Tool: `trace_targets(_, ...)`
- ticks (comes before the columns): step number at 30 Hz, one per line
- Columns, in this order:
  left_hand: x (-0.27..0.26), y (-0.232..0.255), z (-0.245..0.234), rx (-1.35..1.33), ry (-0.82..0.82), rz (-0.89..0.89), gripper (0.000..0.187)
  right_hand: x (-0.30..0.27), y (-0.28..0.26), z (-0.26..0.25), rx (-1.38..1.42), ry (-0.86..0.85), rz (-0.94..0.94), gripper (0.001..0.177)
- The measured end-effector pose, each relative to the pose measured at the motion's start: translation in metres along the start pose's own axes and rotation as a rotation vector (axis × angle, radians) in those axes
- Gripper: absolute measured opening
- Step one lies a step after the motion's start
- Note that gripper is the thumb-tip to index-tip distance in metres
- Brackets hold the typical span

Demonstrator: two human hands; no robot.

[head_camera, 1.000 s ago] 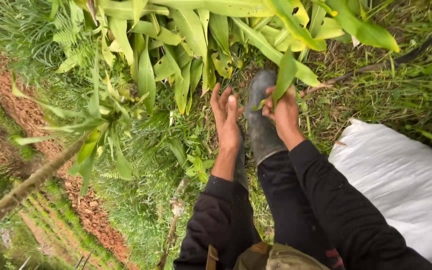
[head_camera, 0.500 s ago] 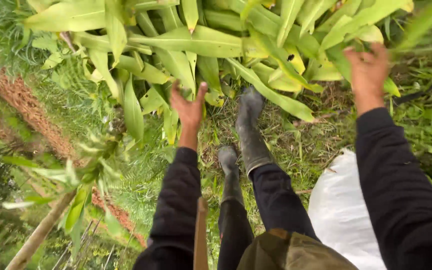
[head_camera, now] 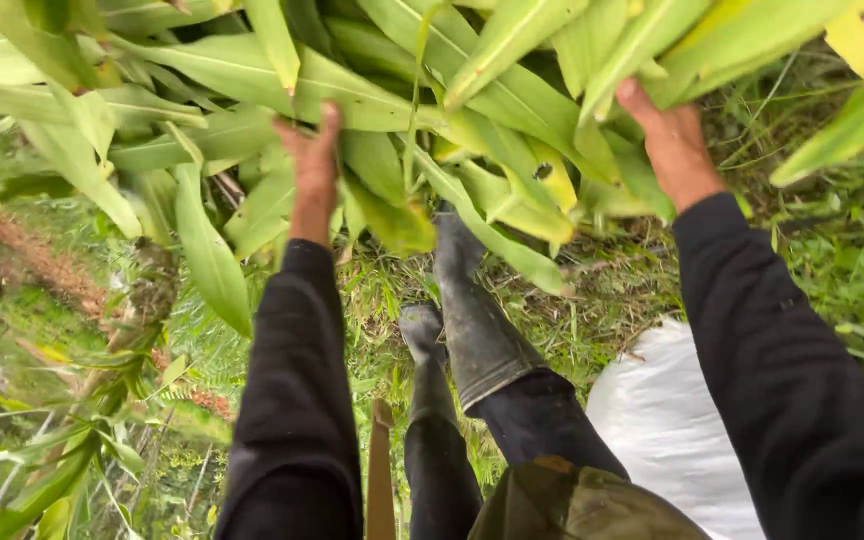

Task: Gathering long green leaves and putting them into a large white bag in an outdoor field.

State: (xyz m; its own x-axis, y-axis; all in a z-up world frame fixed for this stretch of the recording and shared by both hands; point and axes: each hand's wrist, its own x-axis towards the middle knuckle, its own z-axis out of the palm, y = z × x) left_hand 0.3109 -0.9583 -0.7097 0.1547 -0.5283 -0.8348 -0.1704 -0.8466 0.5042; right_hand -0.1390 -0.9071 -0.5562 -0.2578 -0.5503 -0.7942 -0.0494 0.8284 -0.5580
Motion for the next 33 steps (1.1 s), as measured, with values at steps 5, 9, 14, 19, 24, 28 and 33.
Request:
trace_targets(5,-0.024,0.021,0.058,-0.048,0.004,0.201,0.136,-0.011,-0.020,0.030,-0.203,-0.146,0.279,0.088)
trace_targets(9,-0.064,0.091,0.056,0.790,0.262,-0.288,0.118,-0.005,-0.001,0.052,-0.309,-0.095,-0.019,0.089)
trace_targets(14,0.006,0.006,0.025,0.005,0.416,0.059,0.148,-0.003,-0.019,0.083,0.003,-0.125,-0.070,0.067)
trace_targets(19,0.030,-0.058,0.022,-0.293,-0.004,0.079,0.117,-0.012,-0.021,0.125,0.174,-0.110,0.013,0.050)
trace_targets(24,-0.015,-0.075,0.024,-0.579,-0.248,-0.048,0.074,-0.049,-0.015,0.124,0.387,-0.113,0.196,0.039)
trace_targets(28,-0.123,0.006,0.050,-0.445,-0.309,-0.271,0.095,-0.074,0.088,0.098,0.553,-0.180,0.309,0.040)
trace_targets(33,-0.247,0.103,0.090,0.487,-0.611,0.095,0.134,-0.150,0.116,0.086,0.144,-0.251,0.066,0.039)
